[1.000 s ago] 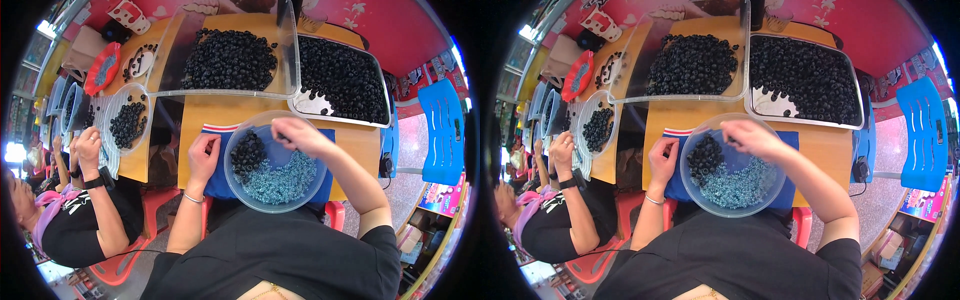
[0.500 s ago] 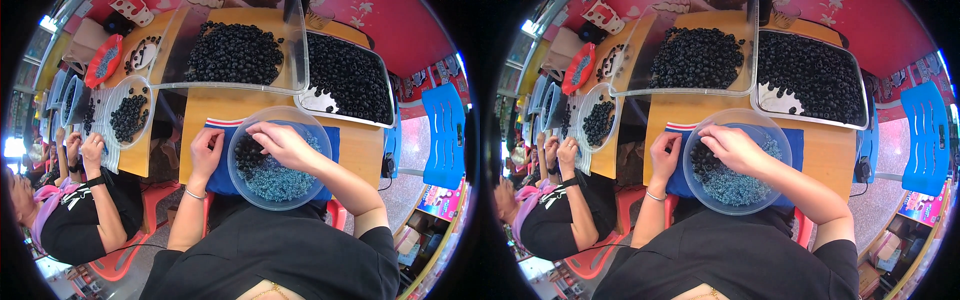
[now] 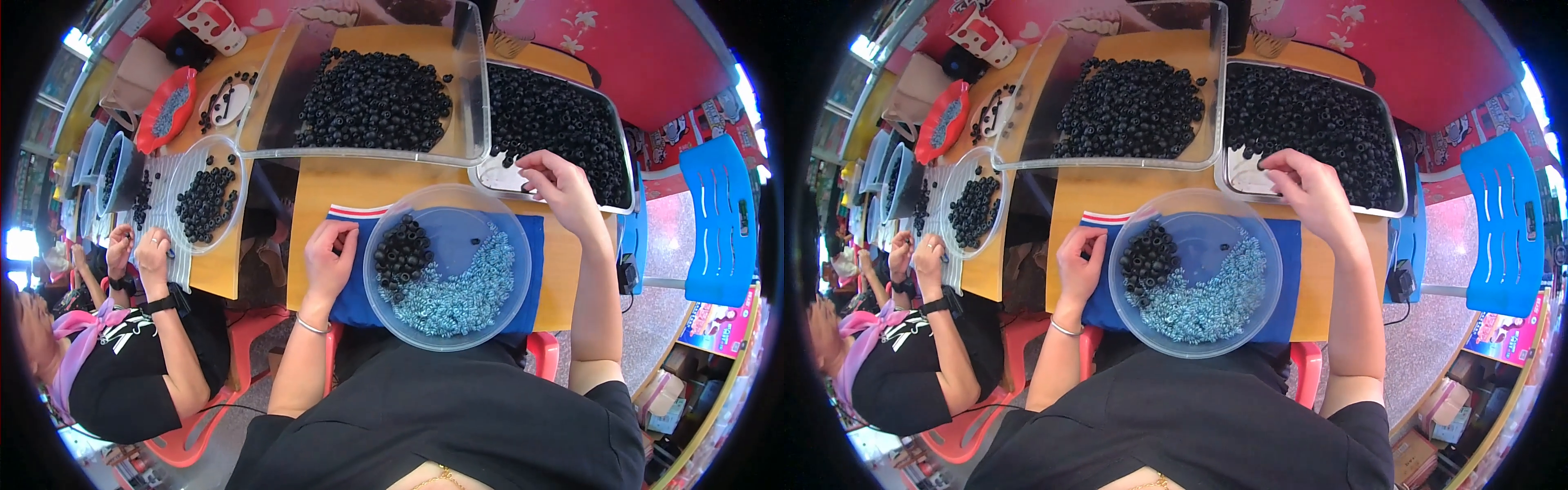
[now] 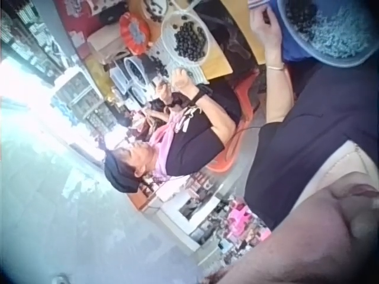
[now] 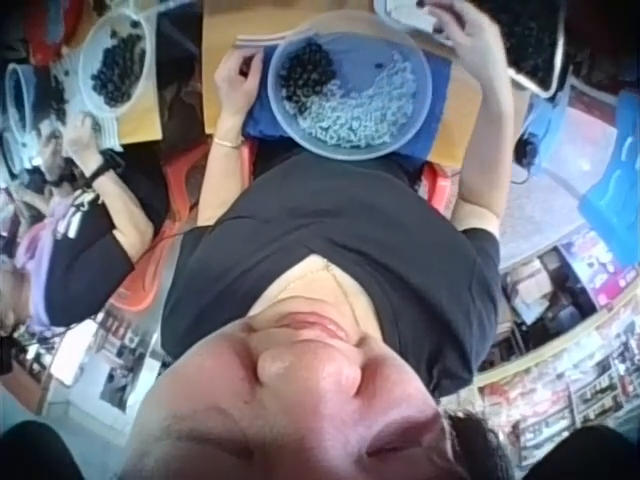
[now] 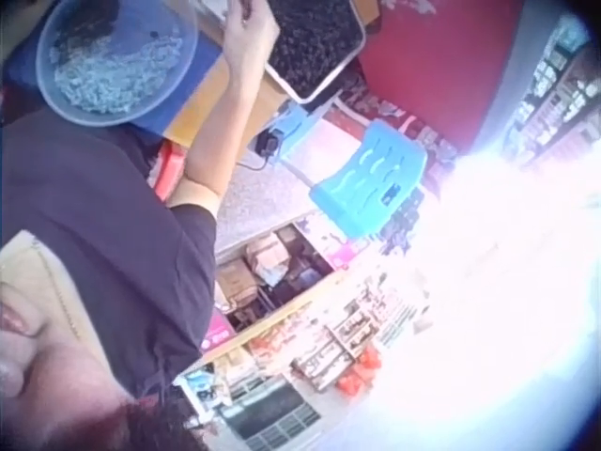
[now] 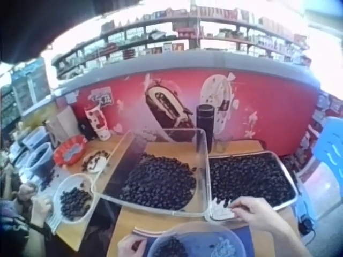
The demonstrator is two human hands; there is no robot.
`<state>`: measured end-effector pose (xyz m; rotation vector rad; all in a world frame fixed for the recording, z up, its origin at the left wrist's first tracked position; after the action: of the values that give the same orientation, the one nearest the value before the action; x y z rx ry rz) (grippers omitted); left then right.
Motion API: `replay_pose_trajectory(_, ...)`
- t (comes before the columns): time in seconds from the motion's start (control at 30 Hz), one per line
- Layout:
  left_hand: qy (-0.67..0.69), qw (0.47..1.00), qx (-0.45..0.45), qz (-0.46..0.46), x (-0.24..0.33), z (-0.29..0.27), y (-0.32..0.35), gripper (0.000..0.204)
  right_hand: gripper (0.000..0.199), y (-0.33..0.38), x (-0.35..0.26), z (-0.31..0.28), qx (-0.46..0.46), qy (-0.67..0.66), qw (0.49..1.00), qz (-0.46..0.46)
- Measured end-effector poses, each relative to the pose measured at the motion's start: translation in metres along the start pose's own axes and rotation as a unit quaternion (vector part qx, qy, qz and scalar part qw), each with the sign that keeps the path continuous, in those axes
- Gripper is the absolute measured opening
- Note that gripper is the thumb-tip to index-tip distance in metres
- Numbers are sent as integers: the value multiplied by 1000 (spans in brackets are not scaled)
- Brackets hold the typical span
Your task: The person assembles small parts by inserting blue ribbed plugs into black grommets by hand. The person also transfers black grommets from a metal tray into the plastic bowl.
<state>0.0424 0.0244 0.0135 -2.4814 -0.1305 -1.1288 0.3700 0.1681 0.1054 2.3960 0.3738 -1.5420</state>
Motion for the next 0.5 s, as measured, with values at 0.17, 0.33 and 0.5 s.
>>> replay_pose_trajectory(0.17, 1, 1000, 8, 7, 3, 0, 0, 4, 21, -5, 33, -20, 31, 205, 978, -21)
replay_pose_trajectory(0.33, -1, 1000, 5, 10, 4, -1, 0, 4, 27, -17, 36, -17, 16, 232, 972, 43)
replay_pose_trajectory(0.5, -2, 1000, 3, -2, 2, -2, 1, 4, 25, -38, 41, -13, -38, 344, 937, 40)
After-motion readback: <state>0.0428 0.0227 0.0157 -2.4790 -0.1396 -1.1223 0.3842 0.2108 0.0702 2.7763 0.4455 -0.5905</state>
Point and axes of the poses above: each hand's wrist, its own y-axis away from the middle knuckle, its own z-axis out of the palm, x = y × z, the point moved 2 cm from there along -y, towards the middle knuckle, and after that the axes turned 6 degrees about -y, right-handed, at the moved point
